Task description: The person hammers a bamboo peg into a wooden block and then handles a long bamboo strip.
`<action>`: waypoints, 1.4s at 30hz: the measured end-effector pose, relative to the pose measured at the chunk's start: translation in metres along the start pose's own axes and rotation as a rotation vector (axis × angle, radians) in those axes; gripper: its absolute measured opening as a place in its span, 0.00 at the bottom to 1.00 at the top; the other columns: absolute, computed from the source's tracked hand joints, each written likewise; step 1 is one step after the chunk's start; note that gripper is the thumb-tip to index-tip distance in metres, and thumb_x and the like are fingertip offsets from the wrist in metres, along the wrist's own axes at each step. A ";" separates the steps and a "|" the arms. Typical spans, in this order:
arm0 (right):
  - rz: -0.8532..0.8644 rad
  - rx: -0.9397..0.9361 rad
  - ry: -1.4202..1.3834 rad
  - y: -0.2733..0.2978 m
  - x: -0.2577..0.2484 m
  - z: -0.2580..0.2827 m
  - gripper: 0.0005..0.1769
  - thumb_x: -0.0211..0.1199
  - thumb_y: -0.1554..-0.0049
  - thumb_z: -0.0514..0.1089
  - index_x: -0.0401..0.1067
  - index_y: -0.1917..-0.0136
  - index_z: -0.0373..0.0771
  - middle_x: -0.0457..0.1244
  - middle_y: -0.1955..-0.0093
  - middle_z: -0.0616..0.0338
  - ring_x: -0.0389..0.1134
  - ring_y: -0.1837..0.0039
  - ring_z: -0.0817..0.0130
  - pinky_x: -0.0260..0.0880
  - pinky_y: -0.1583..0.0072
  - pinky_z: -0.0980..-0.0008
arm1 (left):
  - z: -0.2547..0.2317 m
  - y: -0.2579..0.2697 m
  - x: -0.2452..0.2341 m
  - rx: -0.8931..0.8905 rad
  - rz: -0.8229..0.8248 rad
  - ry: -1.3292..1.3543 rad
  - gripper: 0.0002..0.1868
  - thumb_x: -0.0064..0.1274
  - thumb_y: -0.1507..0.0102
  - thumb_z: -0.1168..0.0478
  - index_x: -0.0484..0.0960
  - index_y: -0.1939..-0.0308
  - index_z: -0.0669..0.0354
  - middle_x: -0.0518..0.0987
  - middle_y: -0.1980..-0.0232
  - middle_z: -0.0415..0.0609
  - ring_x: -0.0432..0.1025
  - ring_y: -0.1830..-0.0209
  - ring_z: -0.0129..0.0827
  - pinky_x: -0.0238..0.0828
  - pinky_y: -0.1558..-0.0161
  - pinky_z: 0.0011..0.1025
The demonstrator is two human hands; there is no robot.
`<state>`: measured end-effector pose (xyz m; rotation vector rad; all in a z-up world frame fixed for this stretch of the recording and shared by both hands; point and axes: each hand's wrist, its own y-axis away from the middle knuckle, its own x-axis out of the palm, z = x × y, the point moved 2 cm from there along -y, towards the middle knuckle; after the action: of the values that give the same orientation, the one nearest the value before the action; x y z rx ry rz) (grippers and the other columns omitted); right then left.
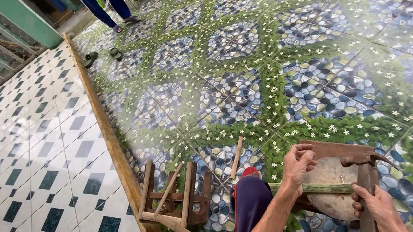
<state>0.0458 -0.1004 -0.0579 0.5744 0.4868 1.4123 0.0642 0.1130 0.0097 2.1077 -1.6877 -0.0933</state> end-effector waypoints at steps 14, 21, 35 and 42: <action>-0.085 -0.181 0.026 0.001 0.001 -0.012 0.10 0.61 0.35 0.41 0.63 0.56 0.39 0.55 0.68 0.56 0.58 0.71 0.64 0.59 0.70 0.60 | 0.061 -0.048 -0.018 0.157 -0.018 0.004 0.14 0.52 0.37 0.61 0.82 0.47 0.52 0.80 0.57 0.46 0.74 0.64 0.29 0.74 0.60 0.29; -0.154 -0.369 0.003 0.026 -0.006 0.014 0.07 0.64 0.44 0.39 0.69 0.63 0.39 0.60 0.72 0.57 0.63 0.75 0.70 0.66 0.76 0.63 | 0.063 -0.028 -0.020 0.191 0.015 -0.079 0.16 0.56 0.35 0.57 0.81 0.44 0.54 0.83 0.57 0.47 0.78 0.66 0.25 0.77 0.62 0.20; -0.118 -0.363 -0.077 0.038 -0.032 0.037 0.05 0.59 0.42 0.38 0.66 0.52 0.36 0.60 0.70 0.56 0.61 0.75 0.73 0.67 0.77 0.70 | 0.220 -0.072 0.002 0.491 0.102 -1.228 0.17 0.62 0.39 0.55 0.79 0.47 0.48 0.77 0.50 0.49 0.71 0.48 0.49 0.68 0.49 0.46; -0.060 -0.291 -0.010 0.041 -0.038 0.040 0.06 0.57 0.35 0.39 0.63 0.46 0.36 0.58 0.66 0.61 0.58 0.74 0.77 0.68 0.74 0.75 | 0.226 -0.066 0.003 0.810 -0.010 -1.599 0.27 0.71 0.47 0.59 0.75 0.48 0.51 0.73 0.49 0.51 0.67 0.48 0.45 0.64 0.51 0.42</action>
<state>0.0354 -0.1385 -0.0013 0.3288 0.2804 1.3909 0.0531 0.0548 -0.2184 2.7684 -2.8193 -1.7552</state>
